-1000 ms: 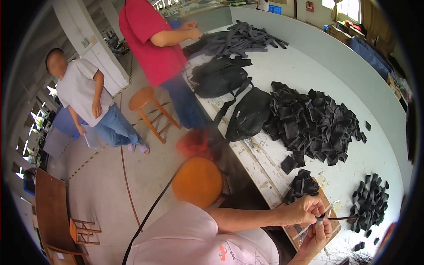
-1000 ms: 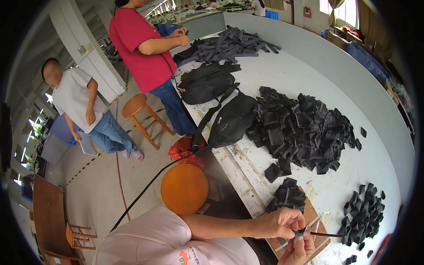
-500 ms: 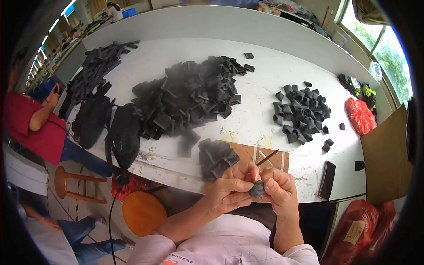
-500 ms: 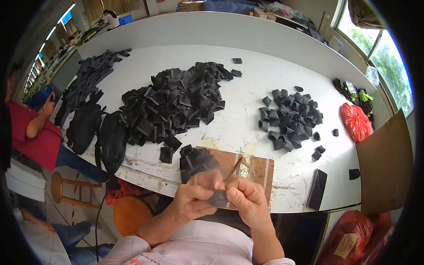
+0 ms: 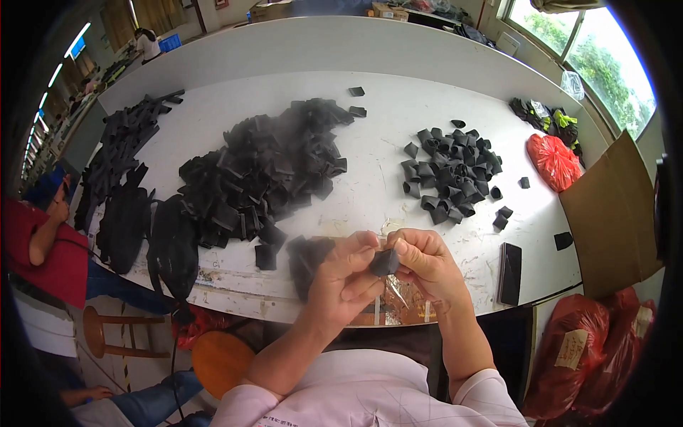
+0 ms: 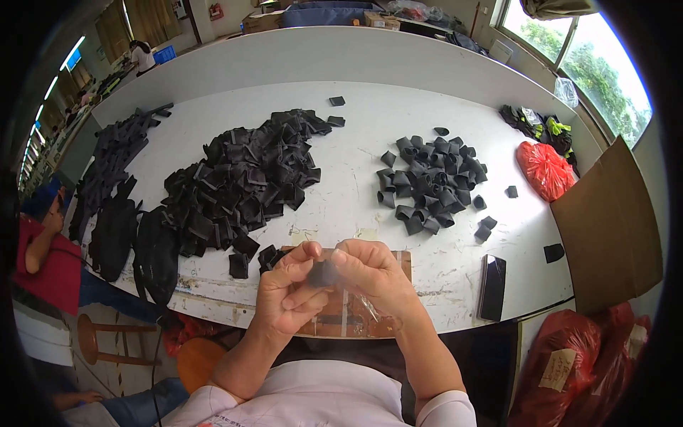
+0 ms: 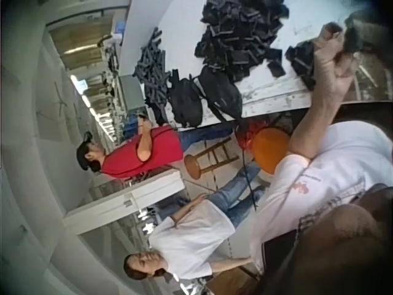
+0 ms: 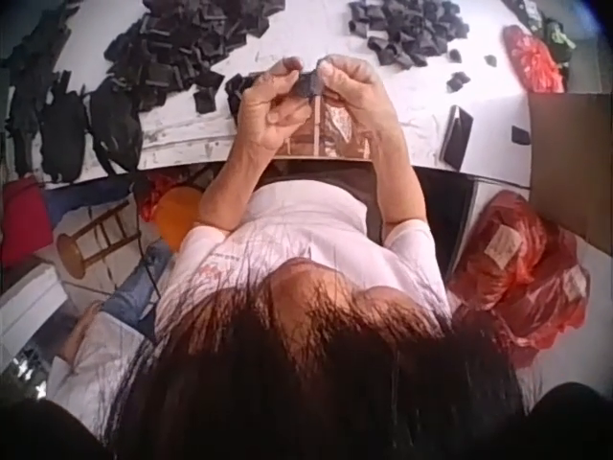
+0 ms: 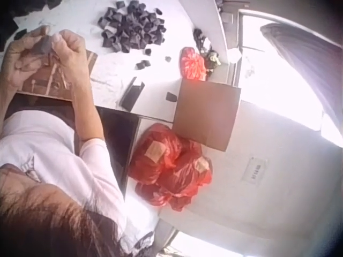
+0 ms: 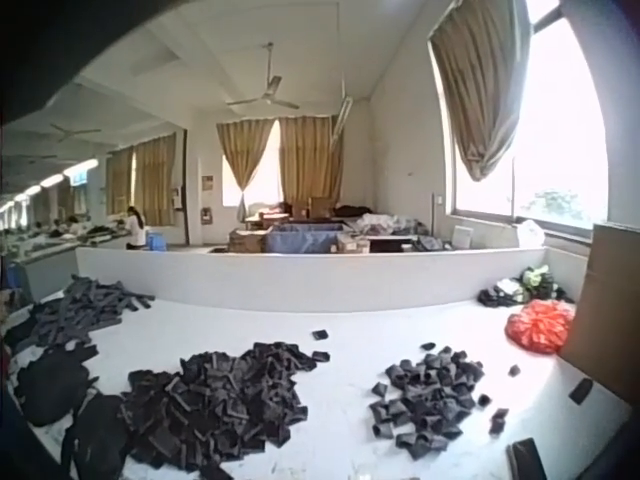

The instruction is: Manually inspects and folds small black rubber or synthetic shoe components at a factory workbench.

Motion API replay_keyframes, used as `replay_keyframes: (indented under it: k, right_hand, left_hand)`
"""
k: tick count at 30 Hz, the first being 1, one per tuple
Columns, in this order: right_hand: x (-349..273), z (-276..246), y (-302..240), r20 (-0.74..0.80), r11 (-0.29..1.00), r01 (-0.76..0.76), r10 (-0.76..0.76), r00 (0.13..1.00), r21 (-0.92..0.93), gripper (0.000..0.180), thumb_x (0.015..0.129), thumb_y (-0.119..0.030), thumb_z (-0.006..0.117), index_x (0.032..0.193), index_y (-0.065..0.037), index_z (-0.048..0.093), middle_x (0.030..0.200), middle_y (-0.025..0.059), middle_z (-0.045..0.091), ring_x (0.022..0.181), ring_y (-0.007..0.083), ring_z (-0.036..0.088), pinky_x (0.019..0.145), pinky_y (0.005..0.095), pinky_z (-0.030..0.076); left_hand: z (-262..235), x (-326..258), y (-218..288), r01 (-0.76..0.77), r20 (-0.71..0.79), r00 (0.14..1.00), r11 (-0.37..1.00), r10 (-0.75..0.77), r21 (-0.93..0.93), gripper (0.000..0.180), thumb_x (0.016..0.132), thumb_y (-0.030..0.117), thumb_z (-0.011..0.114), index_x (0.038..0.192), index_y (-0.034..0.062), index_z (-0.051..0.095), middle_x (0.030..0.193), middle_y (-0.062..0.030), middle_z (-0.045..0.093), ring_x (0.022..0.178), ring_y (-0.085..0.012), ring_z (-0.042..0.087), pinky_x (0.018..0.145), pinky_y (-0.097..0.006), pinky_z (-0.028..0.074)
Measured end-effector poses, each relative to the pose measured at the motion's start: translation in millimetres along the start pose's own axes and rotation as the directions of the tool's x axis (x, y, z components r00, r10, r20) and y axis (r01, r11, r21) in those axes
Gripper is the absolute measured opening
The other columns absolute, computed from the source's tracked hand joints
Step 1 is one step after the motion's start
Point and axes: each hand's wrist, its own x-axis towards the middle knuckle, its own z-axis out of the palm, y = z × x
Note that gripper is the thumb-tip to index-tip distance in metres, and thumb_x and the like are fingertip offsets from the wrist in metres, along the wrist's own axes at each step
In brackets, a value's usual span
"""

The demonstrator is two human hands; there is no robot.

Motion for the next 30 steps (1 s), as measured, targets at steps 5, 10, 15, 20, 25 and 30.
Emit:
replay_keyframes:
  k: [5, 10, 15, 20, 25, 30]
  right_hand:
    - [1, 0, 5, -0.014, 0.98, 0.072, -0.076, 0.997, -0.187, 0.027, 0.087, -0.026, 0.054, 0.075, -0.003, 0.056, 0.064, -0.0027, 0.047, 0.052, 0.0037, 0.036, 0.046, 0.0173, 0.029]
    - [-8, 1, 6, -0.203, 0.76, 0.25, -0.447, 0.871, -0.6, 0.023, 0.081, -0.022, 0.059, 0.078, 0.001, 0.053, 0.069, 0.0056, 0.053, 0.064, 0.0129, 0.049, 0.055, 0.0254, 0.04]
    - [-15, 12, 2, 0.083, 0.309, 0.404, -0.699, 0.711, -0.861, 0.037, 0.073, -0.028, 0.067, 0.094, 0.0, 0.055, 0.078, 0.0119, 0.053, 0.066, 0.0237, 0.052, 0.055, 0.0307, 0.043]
    - [-13, 16, -2, 0.141, 0.236, 0.378, -0.654, 0.743, -0.895, 0.037, 0.07, -0.029, 0.069, 0.092, -0.002, 0.056, 0.078, 0.0095, 0.054, 0.066, 0.0232, 0.052, 0.054, 0.0318, 0.043]
    - [-11, 14, -9, 0.255, 0.112, 0.382, -0.571, 0.78, -0.917, 0.032, 0.069, -0.026, 0.07, 0.09, -0.005, 0.058, 0.076, 0.0078, 0.053, 0.064, 0.0234, 0.053, 0.052, 0.0326, 0.043]
    - [-9, 19, -11, 0.213, 0.159, 0.384, -0.615, 0.759, -0.91, 0.032, 0.068, -0.02, 0.07, 0.092, -0.004, 0.058, 0.076, 0.0081, 0.054, 0.06, 0.0222, 0.052, 0.049, 0.0314, 0.042]
  left_hand:
    - [-2, -1, -4, -0.178, -0.031, 0.957, 0.664, 0.29, 0.727, 0.019, 0.085, 0.003, 0.047, 0.104, -0.0004, 0.049, 0.085, -0.008, 0.058, 0.049, -0.0074, 0.044, 0.045, -0.019, 0.034]
    - [18, 4, 4, -0.468, 0.539, 0.663, -0.275, 0.519, 0.84, 0.036, 0.079, 0.003, 0.056, 0.114, -0.0009, 0.048, 0.094, -0.0126, 0.059, 0.085, -0.0233, 0.056, 0.075, -0.031, 0.044]
    - [22, 6, 11, -0.542, 0.603, 0.723, -0.265, 0.336, 0.797, 0.019, 0.075, 0.002, 0.061, 0.093, 0.0009, 0.059, 0.094, -0.0134, 0.059, 0.081, -0.0248, 0.058, 0.072, -0.03, 0.045]
    - [27, 6, 14, -0.543, 0.579, 0.711, -0.212, 0.399, 0.813, 0.019, 0.075, 0.004, 0.064, 0.093, 0.0014, 0.06, 0.089, -0.0117, 0.06, 0.083, -0.0183, 0.057, 0.073, -0.028, 0.045]
    - [30, 5, 25, -0.468, 0.417, 0.837, 0.07, 0.354, 0.881, 0.021, 0.076, 0.006, 0.064, 0.095, -0.0014, 0.061, 0.092, -0.0124, 0.059, 0.089, -0.0179, 0.055, 0.081, -0.028, 0.041]
    - [20, 8, 22, -0.477, 0.355, 0.864, 0.357, 0.357, 0.803, 0.011, 0.079, 0.008, 0.062, 0.085, -0.001, 0.06, 0.089, -0.0121, 0.058, 0.086, -0.0194, 0.054, 0.081, -0.03, 0.041]
